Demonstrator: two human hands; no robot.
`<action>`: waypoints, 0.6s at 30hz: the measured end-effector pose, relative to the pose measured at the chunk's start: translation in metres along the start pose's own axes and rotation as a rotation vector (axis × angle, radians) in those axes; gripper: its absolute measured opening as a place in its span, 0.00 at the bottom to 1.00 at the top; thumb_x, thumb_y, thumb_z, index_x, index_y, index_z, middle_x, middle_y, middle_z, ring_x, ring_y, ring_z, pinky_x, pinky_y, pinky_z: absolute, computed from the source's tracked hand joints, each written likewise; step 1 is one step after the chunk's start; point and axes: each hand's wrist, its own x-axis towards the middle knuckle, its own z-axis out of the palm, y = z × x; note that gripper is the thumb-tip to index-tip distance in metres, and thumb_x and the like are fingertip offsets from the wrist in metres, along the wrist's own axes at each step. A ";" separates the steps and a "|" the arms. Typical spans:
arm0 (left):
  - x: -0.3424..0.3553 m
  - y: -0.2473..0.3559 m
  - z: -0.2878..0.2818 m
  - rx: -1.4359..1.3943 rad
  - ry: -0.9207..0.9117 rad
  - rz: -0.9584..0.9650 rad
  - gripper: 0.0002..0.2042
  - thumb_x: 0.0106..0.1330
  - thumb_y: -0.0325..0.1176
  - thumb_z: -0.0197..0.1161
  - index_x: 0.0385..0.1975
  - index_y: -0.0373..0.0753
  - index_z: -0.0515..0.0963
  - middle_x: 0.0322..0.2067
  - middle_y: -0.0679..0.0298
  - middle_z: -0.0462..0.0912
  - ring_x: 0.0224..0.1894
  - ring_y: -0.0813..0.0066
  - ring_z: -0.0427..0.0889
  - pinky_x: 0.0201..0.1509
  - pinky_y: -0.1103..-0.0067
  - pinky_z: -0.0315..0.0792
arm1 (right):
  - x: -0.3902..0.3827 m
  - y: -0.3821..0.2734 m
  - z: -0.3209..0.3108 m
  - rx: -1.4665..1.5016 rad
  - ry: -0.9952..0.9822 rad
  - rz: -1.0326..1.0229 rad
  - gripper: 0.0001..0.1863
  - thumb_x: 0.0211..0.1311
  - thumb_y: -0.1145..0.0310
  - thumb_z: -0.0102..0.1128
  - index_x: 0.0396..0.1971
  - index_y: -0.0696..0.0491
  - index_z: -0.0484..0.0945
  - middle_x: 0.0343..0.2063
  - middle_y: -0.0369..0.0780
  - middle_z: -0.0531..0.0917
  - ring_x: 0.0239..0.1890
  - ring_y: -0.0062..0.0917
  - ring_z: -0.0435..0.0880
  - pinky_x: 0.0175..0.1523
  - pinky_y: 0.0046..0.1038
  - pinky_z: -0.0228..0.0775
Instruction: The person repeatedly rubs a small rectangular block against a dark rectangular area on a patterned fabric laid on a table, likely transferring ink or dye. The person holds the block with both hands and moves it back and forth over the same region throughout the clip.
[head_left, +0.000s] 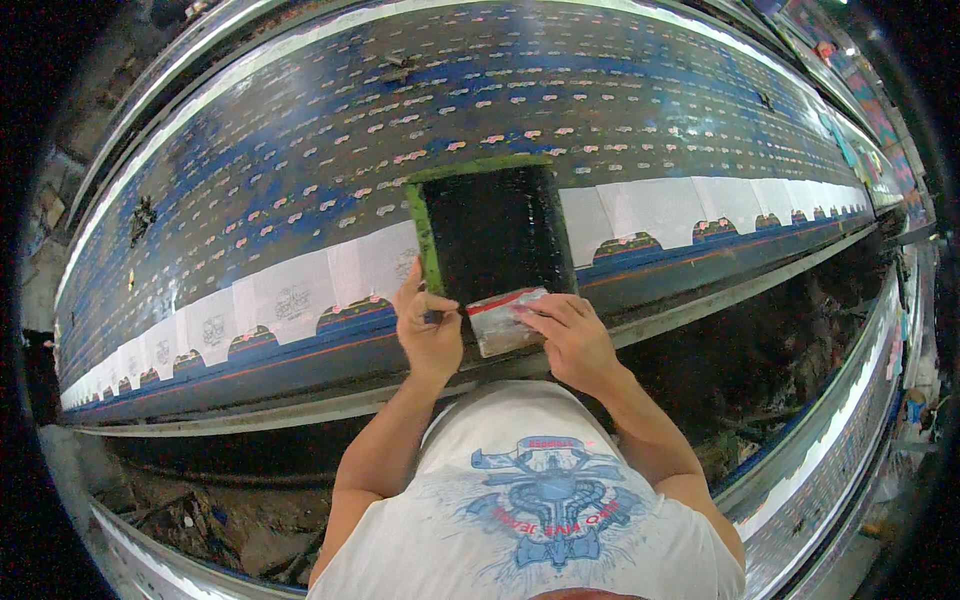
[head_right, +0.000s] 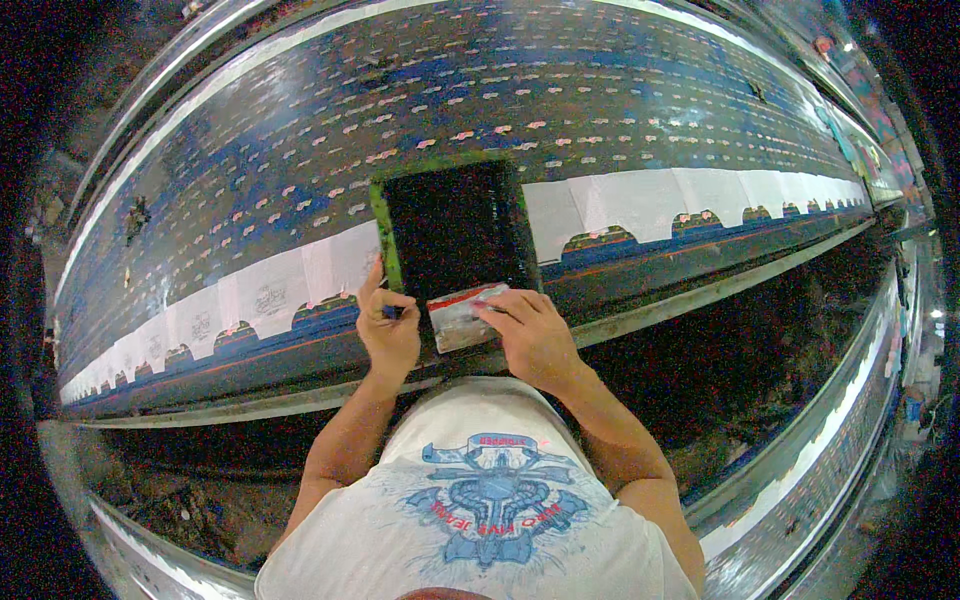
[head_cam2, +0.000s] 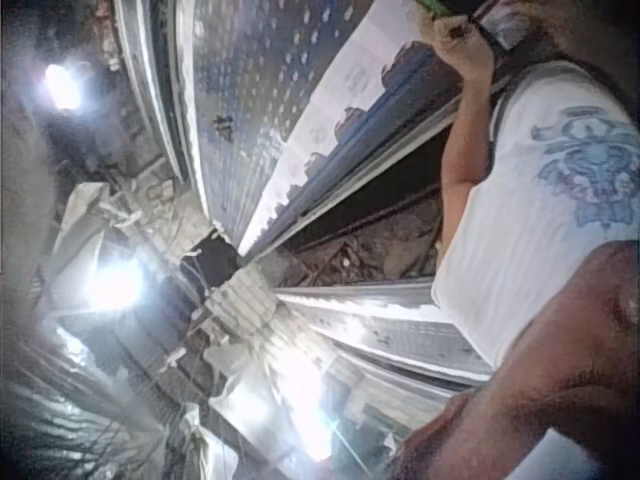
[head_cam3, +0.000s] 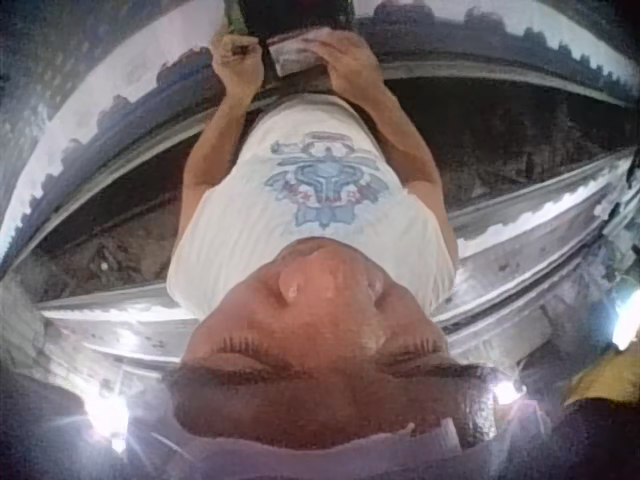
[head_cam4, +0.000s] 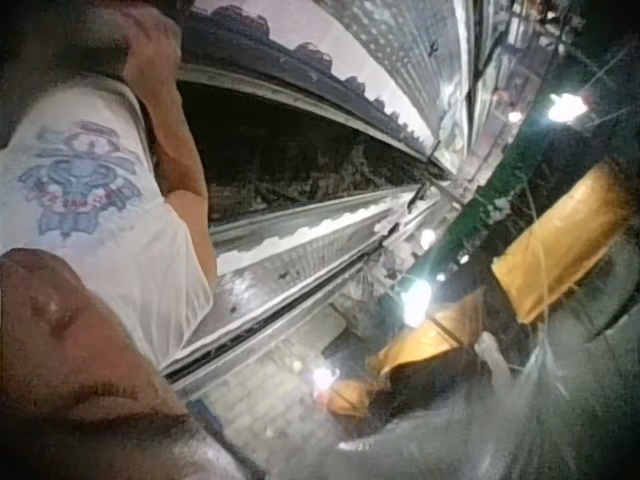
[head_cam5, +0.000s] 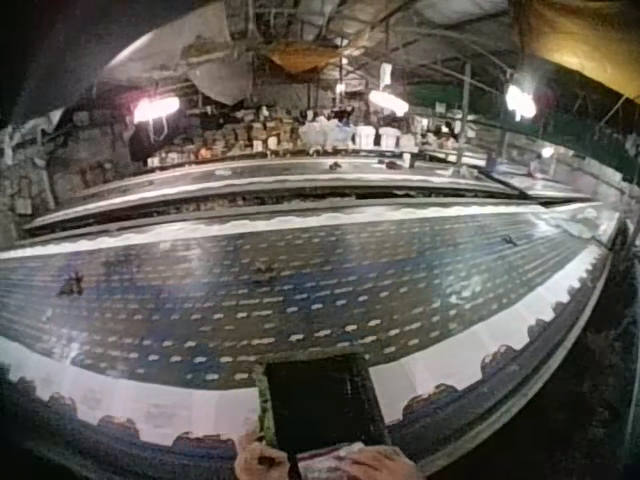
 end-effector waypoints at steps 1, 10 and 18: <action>-0.002 0.000 0.017 0.028 -0.006 0.015 0.13 0.53 0.11 0.69 0.29 0.41 0.84 0.79 0.40 0.76 0.79 0.43 0.75 0.81 0.58 0.67 | -0.007 0.012 -0.007 0.010 0.012 0.005 0.30 0.60 0.84 0.66 0.63 0.50 0.89 0.60 0.41 0.87 0.64 0.43 0.84 0.71 0.46 0.76; -0.023 0.000 0.115 0.064 -0.005 -0.045 0.13 0.53 0.13 0.70 0.30 0.42 0.85 0.80 0.40 0.75 0.78 0.46 0.76 0.83 0.58 0.65 | -0.037 0.094 -0.057 -0.015 -0.006 -0.080 0.24 0.62 0.79 0.66 0.59 0.53 0.87 0.59 0.41 0.87 0.63 0.44 0.85 0.69 0.46 0.76; -0.023 0.016 0.131 0.060 -0.015 -0.140 0.12 0.53 0.13 0.71 0.29 0.42 0.85 0.79 0.43 0.78 0.73 0.49 0.80 0.77 0.61 0.70 | -0.011 0.112 -0.070 -0.065 -0.173 -0.194 0.26 0.56 0.80 0.68 0.58 0.55 0.87 0.56 0.44 0.87 0.59 0.44 0.85 0.65 0.47 0.77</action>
